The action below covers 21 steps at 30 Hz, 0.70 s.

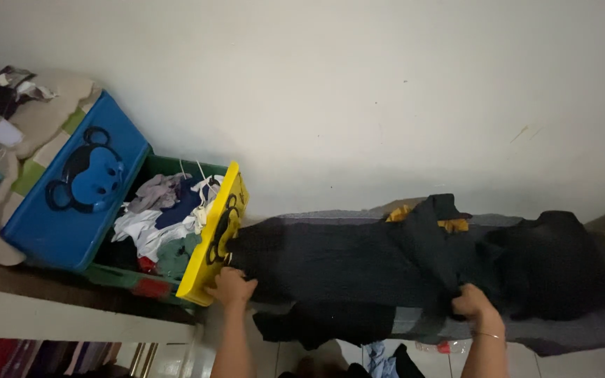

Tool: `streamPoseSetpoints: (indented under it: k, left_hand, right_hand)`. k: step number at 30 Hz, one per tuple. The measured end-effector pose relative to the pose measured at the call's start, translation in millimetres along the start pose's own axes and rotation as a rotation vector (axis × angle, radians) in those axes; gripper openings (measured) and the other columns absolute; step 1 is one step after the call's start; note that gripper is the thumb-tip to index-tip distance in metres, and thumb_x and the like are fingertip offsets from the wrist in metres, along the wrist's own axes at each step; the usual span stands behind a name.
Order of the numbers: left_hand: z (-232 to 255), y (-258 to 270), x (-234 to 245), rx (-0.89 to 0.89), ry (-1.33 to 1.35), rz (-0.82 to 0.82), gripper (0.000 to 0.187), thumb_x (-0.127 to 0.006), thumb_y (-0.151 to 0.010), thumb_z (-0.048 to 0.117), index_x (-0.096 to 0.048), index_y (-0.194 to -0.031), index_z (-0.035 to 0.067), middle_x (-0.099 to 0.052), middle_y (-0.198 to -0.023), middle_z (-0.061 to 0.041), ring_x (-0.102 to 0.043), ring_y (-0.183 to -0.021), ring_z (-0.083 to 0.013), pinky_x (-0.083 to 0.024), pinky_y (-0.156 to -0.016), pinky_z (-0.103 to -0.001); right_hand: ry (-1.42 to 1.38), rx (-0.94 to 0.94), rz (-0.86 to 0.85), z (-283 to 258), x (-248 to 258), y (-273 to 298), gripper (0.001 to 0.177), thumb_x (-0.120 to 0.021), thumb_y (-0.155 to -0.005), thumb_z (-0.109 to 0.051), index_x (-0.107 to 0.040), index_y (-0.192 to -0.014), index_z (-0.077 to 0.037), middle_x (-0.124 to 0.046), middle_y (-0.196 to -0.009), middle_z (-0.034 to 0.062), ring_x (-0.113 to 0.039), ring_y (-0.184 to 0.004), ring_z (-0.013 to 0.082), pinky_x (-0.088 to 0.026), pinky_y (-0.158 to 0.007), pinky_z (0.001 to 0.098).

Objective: Organize folded clothes and place them into stacks inside a closet or storage unit.

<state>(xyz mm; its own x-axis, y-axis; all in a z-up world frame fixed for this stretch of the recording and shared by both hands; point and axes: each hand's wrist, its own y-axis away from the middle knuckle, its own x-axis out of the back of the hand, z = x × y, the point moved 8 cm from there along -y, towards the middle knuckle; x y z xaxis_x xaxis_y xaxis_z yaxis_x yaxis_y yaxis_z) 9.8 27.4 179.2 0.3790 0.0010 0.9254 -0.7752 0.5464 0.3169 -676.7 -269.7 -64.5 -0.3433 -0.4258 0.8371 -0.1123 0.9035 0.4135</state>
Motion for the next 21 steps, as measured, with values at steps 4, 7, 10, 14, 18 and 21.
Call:
streamPoseSetpoints:
  k: [4,7,10,14,18,21]
  left_hand:
    - [7.2,-25.9,-18.9,-0.234,0.083,0.358,0.047,-0.084,-0.063,0.02,-0.076,-0.11,0.019,-0.06,-0.136,-0.009,-0.05,-0.125,-0.0371,-0.027,-0.105,-0.073]
    - [44.4,-31.6,-53.2,-0.619,0.312,0.267,0.047,-0.071,-0.075,0.023,-0.069,-0.122,0.016,-0.067,-0.13,-0.008,-0.058,-0.126,-0.0312,-0.047,-0.113,-0.054]
    - [97.6,6.0,-57.2,-0.929,0.348,0.226,0.055,-0.078,-0.072,0.019,-0.069,-0.125,0.011,-0.067,-0.128,-0.013,-0.056,-0.123,-0.0343,-0.027,-0.11,-0.067]
    - [107.2,12.4,-78.1,-0.729,-0.061,-0.303,0.042,-0.08,-0.08,0.027,-0.073,-0.12,0.015,-0.067,-0.13,-0.006,-0.054,-0.13,-0.0286,-0.013,-0.12,-0.068]
    - [65.7,9.4,-100.9,-0.574,-0.118,-0.684,0.057,-0.095,-0.069,0.026,-0.071,-0.118,0.014,-0.066,-0.13,-0.007,-0.064,-0.121,-0.0268,-0.054,-0.107,-0.042]
    - [41.7,1.4,-122.7,-0.537,-0.233,-0.836,0.043,-0.092,-0.069,0.027,-0.079,-0.109,0.016,-0.074,-0.122,-0.006,-0.07,-0.11,-0.0248,-0.059,-0.089,-0.038]
  right_hand:
    - [-0.076,0.012,0.169,-128.5,79.5,73.6,0.069,-0.084,-0.067,-0.032,-0.069,-0.122,0.006,-0.068,-0.122,0.0332,-0.068,-0.114,0.0439,-0.056,-0.095,0.0474]
    - [-0.174,-0.029,0.425,-216.4,140.4,107.0,0.071,-0.079,-0.074,-0.044,-0.067,-0.129,0.001,-0.072,-0.124,0.0272,-0.068,-0.118,0.0428,-0.054,-0.101,0.0491]
    - [-0.169,0.161,0.623,-227.5,127.9,68.0,0.088,-0.086,-0.068,-0.044,-0.059,-0.132,0.009,-0.066,-0.121,0.032,-0.064,-0.11,0.0464,-0.052,-0.09,0.0516]
    - [-0.502,0.014,0.703,-180.5,126.2,47.4,0.04,-0.068,-0.091,-0.023,-0.066,-0.116,0.009,-0.07,-0.103,0.0297,-0.069,-0.097,0.0432,-0.055,-0.091,0.0488]
    - [-0.4,0.014,1.12,-113.3,140.4,90.3,0.034,-0.064,-0.092,-0.009,-0.064,-0.122,0.007,-0.068,-0.115,0.0277,-0.068,-0.111,0.0444,-0.053,-0.104,0.0494]
    - [-0.27,-0.158,0.933,-121.1,149.1,119.0,0.051,-0.07,-0.086,-0.01,-0.056,-0.132,0.008,-0.059,-0.13,0.0308,-0.059,-0.111,0.0504,-0.05,-0.094,0.0569]
